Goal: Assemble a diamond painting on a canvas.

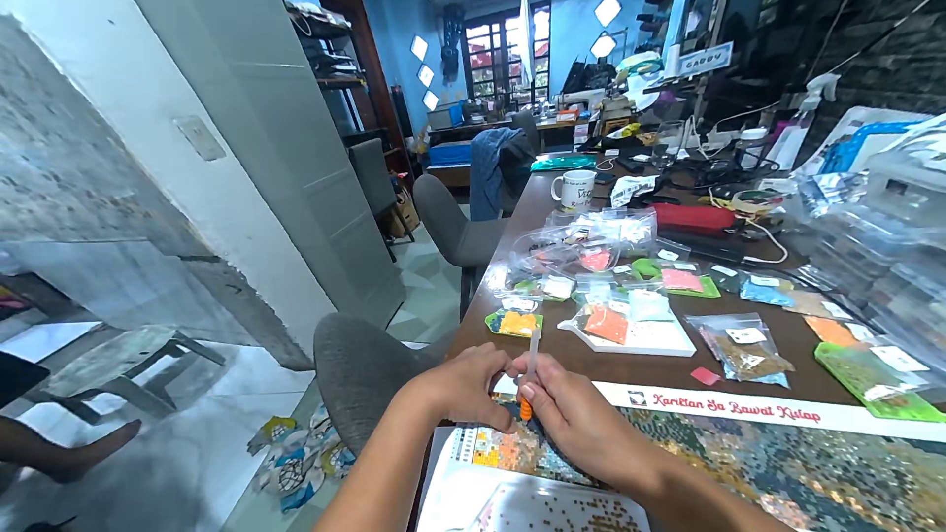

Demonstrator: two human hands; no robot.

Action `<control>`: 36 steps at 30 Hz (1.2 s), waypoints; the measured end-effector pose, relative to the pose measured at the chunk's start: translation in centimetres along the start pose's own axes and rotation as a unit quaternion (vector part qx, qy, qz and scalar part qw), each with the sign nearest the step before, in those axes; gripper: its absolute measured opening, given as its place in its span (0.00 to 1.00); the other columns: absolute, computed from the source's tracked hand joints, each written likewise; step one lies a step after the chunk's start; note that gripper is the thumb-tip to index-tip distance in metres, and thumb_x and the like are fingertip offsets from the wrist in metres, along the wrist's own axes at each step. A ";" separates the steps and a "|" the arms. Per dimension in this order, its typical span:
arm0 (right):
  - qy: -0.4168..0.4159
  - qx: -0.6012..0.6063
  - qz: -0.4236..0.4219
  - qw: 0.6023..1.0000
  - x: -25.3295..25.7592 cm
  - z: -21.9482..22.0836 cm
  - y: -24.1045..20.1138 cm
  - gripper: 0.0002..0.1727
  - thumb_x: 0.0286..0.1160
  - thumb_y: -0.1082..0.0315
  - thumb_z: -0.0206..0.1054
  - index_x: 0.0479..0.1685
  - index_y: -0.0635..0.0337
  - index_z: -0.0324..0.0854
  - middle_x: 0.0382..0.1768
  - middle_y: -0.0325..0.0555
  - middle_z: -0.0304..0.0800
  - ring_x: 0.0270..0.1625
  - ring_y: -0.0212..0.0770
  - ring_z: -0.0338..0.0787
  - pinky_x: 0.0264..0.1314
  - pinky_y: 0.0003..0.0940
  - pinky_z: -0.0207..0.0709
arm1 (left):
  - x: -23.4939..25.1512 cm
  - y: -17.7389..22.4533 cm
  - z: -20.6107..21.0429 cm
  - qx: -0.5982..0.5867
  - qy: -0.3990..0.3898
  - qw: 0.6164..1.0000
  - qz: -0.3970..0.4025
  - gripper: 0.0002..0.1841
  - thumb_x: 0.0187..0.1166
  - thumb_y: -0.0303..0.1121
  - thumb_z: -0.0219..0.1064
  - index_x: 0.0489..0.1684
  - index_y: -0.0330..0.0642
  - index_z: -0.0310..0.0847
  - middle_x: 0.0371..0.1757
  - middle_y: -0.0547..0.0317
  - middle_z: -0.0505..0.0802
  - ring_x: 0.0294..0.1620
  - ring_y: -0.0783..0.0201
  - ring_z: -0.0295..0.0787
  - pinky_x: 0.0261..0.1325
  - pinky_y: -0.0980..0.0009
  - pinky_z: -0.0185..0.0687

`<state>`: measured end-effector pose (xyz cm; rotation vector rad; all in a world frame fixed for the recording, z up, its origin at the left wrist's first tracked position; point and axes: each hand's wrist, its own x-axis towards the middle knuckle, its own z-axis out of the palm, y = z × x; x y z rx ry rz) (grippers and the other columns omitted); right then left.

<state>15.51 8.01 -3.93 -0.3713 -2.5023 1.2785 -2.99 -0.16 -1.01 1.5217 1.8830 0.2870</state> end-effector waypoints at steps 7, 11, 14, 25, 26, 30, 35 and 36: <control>-0.014 -0.023 0.007 1.000 0.0 -0.1 -0.6 0.20 0.94 0.63 0.47 0.73 0.62 0.73 0.44 0.50 0.85 0.43 0.39 0.85 0.53 0.34 0.80 | 0.0 0.2 0.0 -0.005 -0.001 1.000 -0.006 0.28 0.64 0.35 0.83 0.65 0.39 0.80 0.63 0.48 0.81 0.65 0.53 0.77 0.67 0.53 0.74; -0.011 -0.057 -0.014 0.998 -0.2 0.3 -1.1 0.20 0.94 0.63 0.48 0.72 0.66 0.75 0.46 0.55 0.88 0.46 0.46 0.88 0.55 0.40 0.82 | -0.2 0.3 -0.1 -0.002 -0.003 1.000 -0.005 0.26 0.65 0.35 0.83 0.60 0.37 0.82 0.63 0.46 0.82 0.65 0.51 0.77 0.67 0.51 0.73; -0.010 -0.089 -0.042 0.995 -0.4 0.6 -1.3 0.20 0.93 0.64 0.49 0.67 0.68 0.77 0.46 0.58 0.89 0.47 0.50 0.91 0.56 0.43 0.83 | -0.2 0.2 -0.2 -0.011 0.000 1.000 0.010 0.24 0.66 0.32 0.81 0.61 0.35 0.81 0.60 0.47 0.82 0.61 0.53 0.79 0.64 0.54 0.75; 0.093 0.078 0.011 0.993 -0.2 -0.7 0.3 0.15 0.90 0.61 0.56 0.56 0.62 0.82 0.31 0.39 0.84 0.30 0.27 0.82 0.38 0.24 0.78 | 0.1 -0.1 -0.4 -0.111 0.175 0.965 -0.163 0.18 0.90 0.44 0.60 0.61 0.38 0.80 0.52 0.47 0.87 0.46 0.57 0.84 0.51 0.58 0.80; 0.111 0.095 0.016 0.989 -0.1 -0.8 0.3 0.14 0.90 0.62 0.57 0.55 0.61 0.82 0.32 0.38 0.85 0.32 0.27 0.83 0.40 0.25 0.79 | 0.1 -0.2 -0.3 -0.143 0.168 0.963 -0.155 0.17 0.89 0.44 0.61 0.62 0.38 0.79 0.48 0.49 0.87 0.41 0.61 0.82 0.46 0.62 0.78; 0.145 0.161 0.031 0.976 0.0 -1.7 0.2 0.08 0.88 0.65 0.61 0.46 0.58 0.84 0.31 0.36 0.87 0.33 0.26 0.86 0.41 0.22 0.80 | -0.4 -0.6 -0.7 -0.267 0.118 0.952 -0.090 0.14 0.84 0.28 0.65 0.64 0.35 0.77 0.45 0.53 0.89 0.41 0.66 0.86 0.47 0.69 0.82; 0.196 0.199 -0.022 0.960 -0.2 -1.5 0.6 0.09 0.84 0.66 0.62 0.38 0.56 0.85 0.25 0.35 0.84 0.28 0.26 0.83 0.35 0.20 0.78 | -1.1 -1.1 -1.0 -0.379 0.089 0.921 0.017 0.08 0.77 0.18 0.58 0.40 0.40 0.81 0.30 0.61 0.90 0.30 0.72 0.88 0.38 0.75 0.85; 0.211 0.207 -0.038 0.955 -0.2 -1.4 0.7 0.09 0.83 0.66 0.61 0.37 0.55 0.85 0.24 0.34 0.84 0.27 0.26 0.83 0.33 0.20 0.78 | -1.2 -1.2 -1.0 -0.386 0.089 0.917 0.039 0.08 0.75 0.19 0.58 0.38 0.41 0.81 0.29 0.62 0.91 0.29 0.73 0.88 0.38 0.75 0.86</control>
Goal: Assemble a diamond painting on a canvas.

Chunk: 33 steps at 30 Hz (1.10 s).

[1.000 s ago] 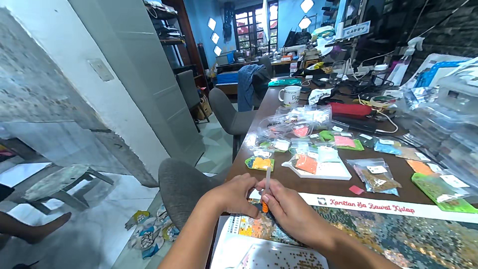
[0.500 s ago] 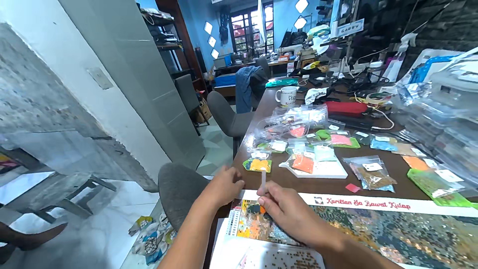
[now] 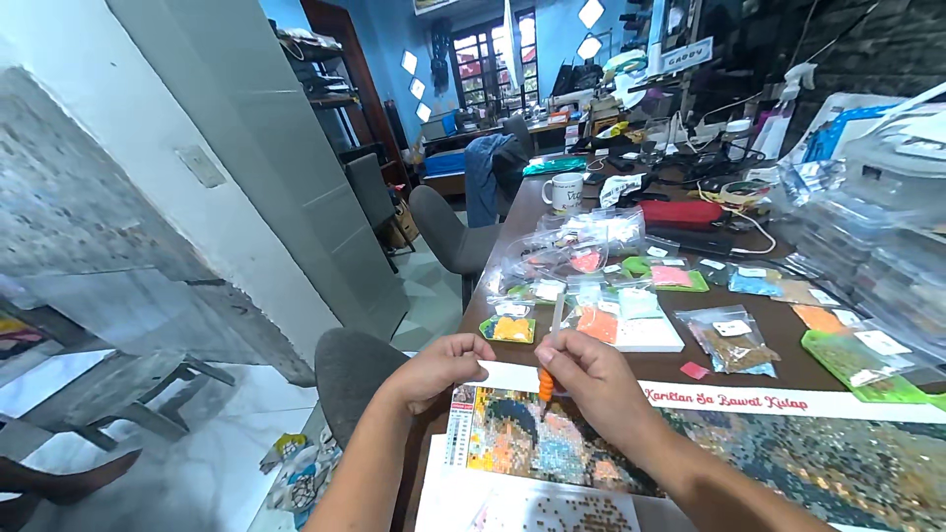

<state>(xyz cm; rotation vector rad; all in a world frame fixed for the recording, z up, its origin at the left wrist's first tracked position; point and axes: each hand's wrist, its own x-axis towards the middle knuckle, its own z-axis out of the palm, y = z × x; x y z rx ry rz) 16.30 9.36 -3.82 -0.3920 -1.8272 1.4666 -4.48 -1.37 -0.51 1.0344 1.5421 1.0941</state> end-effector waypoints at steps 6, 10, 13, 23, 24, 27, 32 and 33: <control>0.014 0.016 -0.033 0.999 -0.2 0.1 0.2 0.10 0.81 0.64 0.61 0.34 0.53 0.85 0.22 0.33 0.82 0.25 0.25 0.82 0.31 0.19 0.78 | -0.1 -0.1 -0.2 -0.029 -0.037 0.998 0.051 0.08 0.68 0.23 0.61 0.31 0.48 0.83 0.26 0.67 0.90 0.27 0.77 0.87 0.36 0.77 0.85; 0.014 0.016 -0.054 0.998 -0.4 0.3 0.2 0.10 0.81 0.64 0.60 0.34 0.53 0.84 0.21 0.31 0.81 0.23 0.23 0.81 0.29 0.17 0.77 | -0.2 -0.2 -0.3 -0.063 -0.064 0.993 0.074 0.08 0.66 0.24 0.63 0.29 0.52 0.83 0.26 0.69 0.91 0.28 0.78 0.88 0.37 0.78 0.86; 0.009 0.016 -0.053 0.998 -0.5 0.4 0.2 0.09 0.80 0.64 0.60 0.35 0.52 0.84 0.21 0.30 0.82 0.23 0.22 0.81 0.27 0.17 0.77 | -0.3 -0.2 -0.3 -0.091 -0.080 0.989 0.085 0.07 0.65 0.25 0.65 0.29 0.52 0.85 0.27 0.66 0.93 0.29 0.77 0.90 0.37 0.77 0.88; -0.015 0.001 -0.092 0.996 -0.9 0.7 0.4 0.06 0.78 0.65 0.61 0.39 0.54 0.83 0.20 0.25 0.79 0.21 0.16 0.77 0.25 0.13 0.73 | -0.3 -0.4 -0.2 -0.110 -0.109 0.982 0.112 0.08 0.65 0.25 0.67 0.30 0.53 0.86 0.28 0.66 0.94 0.31 0.77 0.91 0.39 0.78 0.88; -0.016 -0.001 -0.095 0.995 -0.9 0.7 0.5 0.06 0.78 0.65 0.61 0.39 0.54 0.83 0.20 0.25 0.79 0.21 0.16 0.77 0.25 0.13 0.73 | -0.3 -0.4 -0.2 -0.111 -0.110 0.981 0.112 0.08 0.65 0.25 0.67 0.30 0.53 0.86 0.28 0.66 0.94 0.31 0.77 0.91 0.39 0.78 0.88; -0.016 -0.002 -0.101 0.995 -0.9 0.7 0.6 0.07 0.78 0.65 0.61 0.39 0.54 0.83 0.20 0.25 0.80 0.22 0.16 0.78 0.26 0.12 0.73 | -0.3 -0.4 -0.2 -0.112 -0.117 0.980 0.114 0.08 0.65 0.25 0.67 0.30 0.53 0.86 0.28 0.66 0.94 0.31 0.77 0.91 0.39 0.78 0.88; -0.015 -0.005 -0.100 0.995 -0.9 0.8 0.6 0.07 0.78 0.65 0.61 0.39 0.54 0.83 0.20 0.25 0.80 0.22 0.16 0.78 0.26 0.12 0.73 | -0.2 -0.4 -0.2 -0.114 -0.123 0.979 0.117 0.08 0.65 0.25 0.67 0.29 0.54 0.86 0.28 0.66 0.94 0.31 0.78 0.91 0.39 0.78 0.88; -0.015 -0.006 -0.100 0.995 -0.9 0.8 0.6 0.07 0.78 0.65 0.61 0.39 0.54 0.83 0.20 0.25 0.80 0.22 0.16 0.77 0.26 0.12 0.73 | -0.2 -0.4 -0.2 -0.115 -0.123 0.979 0.118 0.08 0.66 0.25 0.67 0.29 0.54 0.87 0.28 0.66 0.94 0.31 0.78 0.91 0.39 0.79 0.88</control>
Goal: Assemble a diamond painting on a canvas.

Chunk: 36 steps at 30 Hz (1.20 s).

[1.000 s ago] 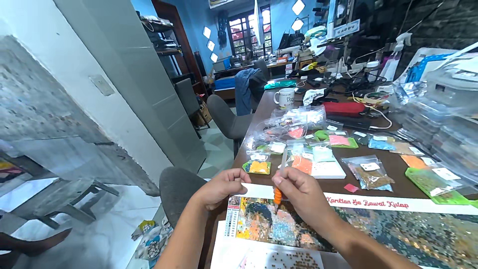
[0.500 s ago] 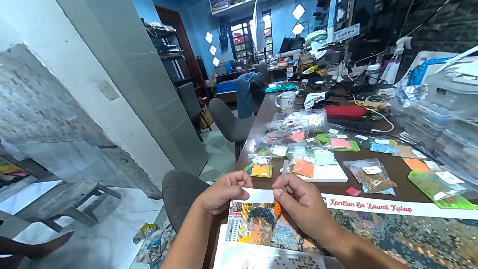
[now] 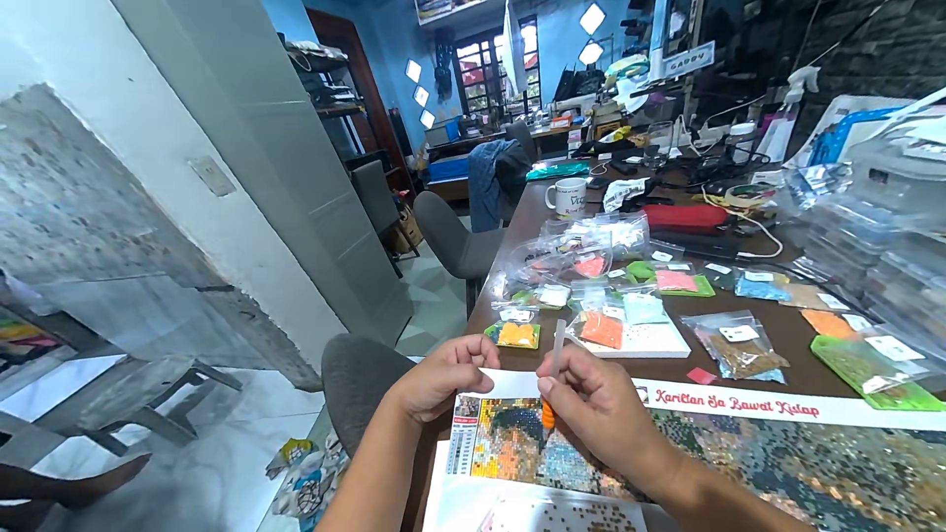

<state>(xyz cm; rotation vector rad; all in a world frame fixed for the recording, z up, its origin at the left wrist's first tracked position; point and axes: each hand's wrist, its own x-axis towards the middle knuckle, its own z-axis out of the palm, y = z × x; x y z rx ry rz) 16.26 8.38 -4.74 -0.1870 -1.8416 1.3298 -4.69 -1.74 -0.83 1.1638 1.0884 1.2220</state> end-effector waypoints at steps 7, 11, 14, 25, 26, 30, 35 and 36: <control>-0.006 0.003 -0.021 1.000 0.0 0.0 0.2 0.06 0.79 0.66 0.61 0.40 0.55 0.83 0.20 0.25 0.78 0.22 0.15 0.76 0.26 0.11 0.71 | 0.0 0.0 -0.1 0.006 0.000 1.000 -0.002 0.07 0.65 0.25 0.67 0.29 0.53 0.86 0.28 0.66 0.94 0.31 0.77 0.91 0.39 0.78 0.88; -0.011 -0.001 -0.024 1.000 0.0 0.0 0.1 0.07 0.79 0.66 0.61 0.40 0.56 0.83 0.20 0.25 0.79 0.22 0.14 0.76 0.26 0.10 0.71 | 0.0 -0.1 -0.2 0.009 0.001 1.000 -0.002 0.07 0.66 0.26 0.68 0.29 0.54 0.86 0.28 0.66 0.94 0.31 0.77 0.91 0.40 0.78 0.88; -0.012 -0.005 -0.024 1.000 -0.1 0.1 0.1 0.07 0.79 0.66 0.61 0.40 0.56 0.83 0.20 0.25 0.78 0.22 0.14 0.75 0.26 0.10 0.71 | 0.0 -0.1 -0.2 0.010 0.004 1.000 -0.002 0.07 0.65 0.27 0.68 0.29 0.54 0.86 0.28 0.66 0.94 0.31 0.77 0.91 0.40 0.78 0.88; 0.011 -0.039 -0.013 0.999 0.0 0.1 0.3 0.11 0.84 0.59 0.60 0.38 0.53 0.83 0.20 0.27 0.79 0.22 0.17 0.77 0.26 0.14 0.72 | 0.0 -0.1 -0.4 0.025 0.042 0.999 -0.019 0.08 0.65 0.25 0.66 0.27 0.53 0.86 0.27 0.64 0.94 0.29 0.76 0.91 0.38 0.78 0.88; 0.019 -0.048 -0.009 0.999 0.1 0.0 0.4 0.12 0.85 0.57 0.59 0.37 0.51 0.83 0.20 0.27 0.78 0.21 0.19 0.77 0.24 0.16 0.73 | 0.0 -0.1 -0.5 0.029 0.054 0.998 -0.023 0.08 0.65 0.24 0.65 0.27 0.52 0.86 0.27 0.64 0.94 0.29 0.76 0.91 0.37 0.78 0.87; 0.051 -0.078 0.019 0.995 1.0 -0.7 -0.2 0.16 0.85 0.54 0.54 0.31 0.48 0.80 0.19 0.29 0.75 0.20 0.24 0.75 0.23 0.22 0.69 | -0.2 -0.3 -0.9 0.042 0.074 0.996 -0.026 0.08 0.64 0.24 0.66 0.27 0.52 0.85 0.28 0.63 0.94 0.29 0.76 0.90 0.38 0.77 0.87; -0.011 -0.170 0.083 0.982 2.4 -1.6 -2.4 0.13 0.92 0.59 0.54 0.39 0.54 0.78 0.24 0.36 0.75 0.24 0.28 0.75 0.28 0.25 0.71 | -0.1 -0.5 -1.0 0.054 0.068 0.996 -0.009 0.06 0.61 0.28 0.72 0.25 0.55 0.86 0.27 0.67 0.92 0.29 0.77 0.89 0.37 0.77 0.87; -0.030 -0.197 0.104 0.974 2.5 -1.8 -2.9 0.13 0.91 0.60 0.57 0.41 0.56 0.81 0.28 0.38 0.78 0.27 0.30 0.77 0.32 0.28 0.74 | -0.1 -0.5 -0.9 0.052 0.071 0.996 -0.007 0.06 0.61 0.28 0.73 0.25 0.55 0.87 0.27 0.67 0.92 0.29 0.76 0.89 0.37 0.77 0.88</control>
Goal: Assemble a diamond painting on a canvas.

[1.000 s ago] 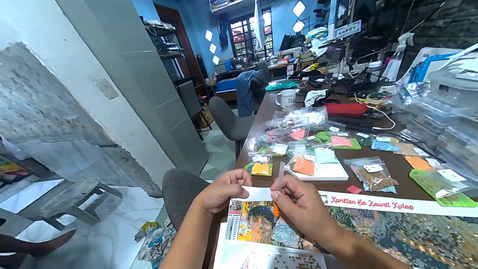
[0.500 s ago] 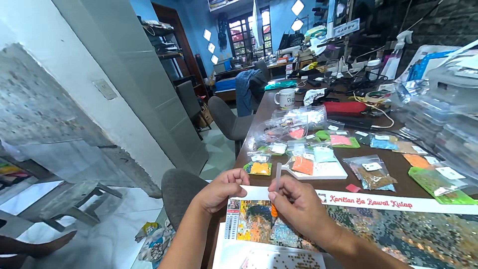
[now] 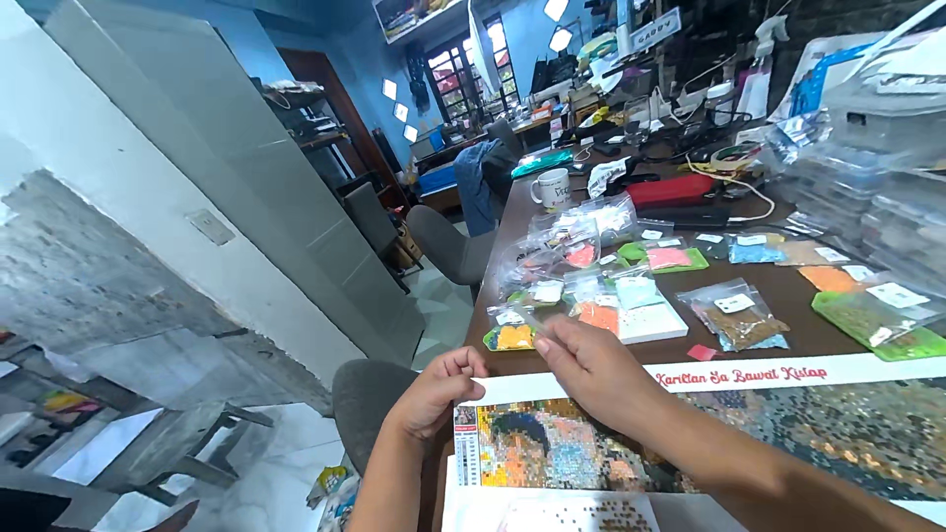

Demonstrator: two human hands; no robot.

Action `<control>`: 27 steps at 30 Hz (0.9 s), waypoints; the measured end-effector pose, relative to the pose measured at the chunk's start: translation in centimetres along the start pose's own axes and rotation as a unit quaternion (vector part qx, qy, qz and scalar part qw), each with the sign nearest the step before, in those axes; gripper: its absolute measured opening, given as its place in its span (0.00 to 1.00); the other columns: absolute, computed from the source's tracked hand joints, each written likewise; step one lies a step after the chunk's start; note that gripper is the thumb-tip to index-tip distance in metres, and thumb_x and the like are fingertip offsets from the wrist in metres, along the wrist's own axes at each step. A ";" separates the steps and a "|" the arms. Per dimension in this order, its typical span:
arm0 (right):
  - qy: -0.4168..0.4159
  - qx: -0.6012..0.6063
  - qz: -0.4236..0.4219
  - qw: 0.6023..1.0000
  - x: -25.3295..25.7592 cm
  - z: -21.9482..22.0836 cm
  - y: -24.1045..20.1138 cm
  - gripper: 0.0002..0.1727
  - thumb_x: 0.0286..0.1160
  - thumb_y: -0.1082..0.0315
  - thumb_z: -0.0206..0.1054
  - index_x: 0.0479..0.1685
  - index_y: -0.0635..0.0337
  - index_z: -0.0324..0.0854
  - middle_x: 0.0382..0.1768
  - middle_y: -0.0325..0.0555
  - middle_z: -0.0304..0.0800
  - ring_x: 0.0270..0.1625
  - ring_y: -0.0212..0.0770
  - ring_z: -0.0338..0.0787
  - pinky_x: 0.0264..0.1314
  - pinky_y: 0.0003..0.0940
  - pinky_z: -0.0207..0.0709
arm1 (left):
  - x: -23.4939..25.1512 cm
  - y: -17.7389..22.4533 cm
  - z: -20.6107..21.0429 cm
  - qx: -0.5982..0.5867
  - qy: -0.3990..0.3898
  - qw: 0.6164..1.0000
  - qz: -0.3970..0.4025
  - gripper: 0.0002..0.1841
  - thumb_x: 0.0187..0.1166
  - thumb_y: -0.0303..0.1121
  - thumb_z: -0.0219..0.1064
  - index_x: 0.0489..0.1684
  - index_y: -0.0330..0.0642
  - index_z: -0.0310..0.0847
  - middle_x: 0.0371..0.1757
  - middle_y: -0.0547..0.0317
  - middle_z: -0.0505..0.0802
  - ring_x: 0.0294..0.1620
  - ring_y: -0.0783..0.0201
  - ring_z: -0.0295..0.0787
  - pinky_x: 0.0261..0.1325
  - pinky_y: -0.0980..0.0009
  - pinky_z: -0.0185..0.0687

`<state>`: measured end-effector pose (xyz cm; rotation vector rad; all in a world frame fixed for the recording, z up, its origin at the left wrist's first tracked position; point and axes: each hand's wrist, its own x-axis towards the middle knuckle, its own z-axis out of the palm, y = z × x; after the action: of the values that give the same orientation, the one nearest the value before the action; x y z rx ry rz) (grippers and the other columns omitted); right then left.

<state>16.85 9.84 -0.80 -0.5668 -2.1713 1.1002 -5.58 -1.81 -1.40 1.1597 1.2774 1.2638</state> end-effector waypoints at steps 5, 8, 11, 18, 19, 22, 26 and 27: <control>-0.141 -0.095 0.100 0.980 0.6 -1.3 -1.5 0.10 0.86 0.66 0.61 0.56 0.55 0.85 0.39 0.43 0.87 0.40 0.37 0.85 0.46 0.38 0.80 | 0.0 0.1 0.1 -0.022 -0.019 0.999 0.020 0.05 0.60 0.30 0.76 0.26 0.56 0.89 0.28 0.67 0.93 0.31 0.77 0.91 0.39 0.77 0.89; -0.192 -0.109 0.109 0.969 0.7 -1.6 -1.8 0.13 0.87 0.70 0.58 0.61 0.56 0.86 0.44 0.47 0.89 0.46 0.41 0.87 0.53 0.41 0.79 | 0.0 0.0 0.2 -0.045 -0.058 0.996 0.042 0.06 0.61 0.31 0.78 0.30 0.56 0.91 0.30 0.68 0.93 0.32 0.77 0.91 0.41 0.77 0.89; -0.206 -0.097 0.105 0.968 0.8 -2.0 -2.0 0.14 0.87 0.71 0.57 0.60 0.56 0.87 0.45 0.47 0.90 0.47 0.40 0.86 0.53 0.40 0.78 | 0.2 -0.4 0.1 -0.094 -0.100 0.989 0.057 0.04 0.68 0.37 0.77 0.36 0.55 0.91 0.33 0.67 0.94 0.36 0.76 0.92 0.44 0.76 0.89; -0.215 -0.083 0.115 0.966 0.9 -2.8 -2.7 0.13 0.86 0.70 0.57 0.56 0.54 0.88 0.43 0.44 0.89 0.45 0.38 0.85 0.50 0.39 0.77 | 0.8 -1.5 0.5 -0.152 -0.165 0.970 -0.093 0.47 0.63 0.83 0.56 0.57 0.48 0.91 0.56 0.53 0.96 0.57 0.61 0.94 0.61 0.62 0.89; -0.218 -0.083 0.115 0.966 0.9 -2.7 -2.7 0.14 0.87 0.70 0.57 0.57 0.54 0.88 0.43 0.44 0.89 0.46 0.38 0.85 0.50 0.40 0.77 | 0.7 -1.4 0.8 -0.151 -0.158 0.970 -0.107 0.48 0.62 0.83 0.56 0.58 0.48 0.91 0.56 0.52 0.96 0.57 0.60 0.94 0.61 0.62 0.89; -0.224 -0.085 0.114 0.964 0.9 -2.7 -2.6 0.15 0.87 0.70 0.55 0.59 0.55 0.87 0.45 0.46 0.89 0.48 0.40 0.85 0.52 0.41 0.77 | 0.6 -1.2 1.5 -0.166 -0.157 0.967 -0.113 0.43 0.68 0.78 0.57 0.62 0.50 0.90 0.58 0.54 0.95 0.60 0.62 0.93 0.64 0.62 0.88; -0.226 -0.085 0.117 0.963 1.0 -2.6 -2.5 0.15 0.88 0.70 0.55 0.61 0.55 0.86 0.49 0.47 0.89 0.51 0.41 0.86 0.55 0.43 0.77 | 0.9 -1.4 1.5 -0.188 -0.157 0.963 -0.116 0.40 0.69 0.74 0.63 0.67 0.50 0.86 0.60 0.54 0.94 0.61 0.62 0.93 0.65 0.63 0.88; -0.226 -0.085 0.116 0.963 0.9 -2.6 -2.5 0.16 0.87 0.70 0.55 0.61 0.55 0.86 0.49 0.47 0.90 0.51 0.41 0.87 0.55 0.43 0.77 | 0.8 -1.4 1.6 -0.190 -0.154 0.962 -0.121 0.40 0.70 0.74 0.62 0.66 0.49 0.86 0.60 0.54 0.95 0.61 0.62 0.93 0.64 0.63 0.89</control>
<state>17.79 10.49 2.75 -0.7166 -2.6667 1.2703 -4.09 -0.87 -2.77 0.8535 0.8667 1.0414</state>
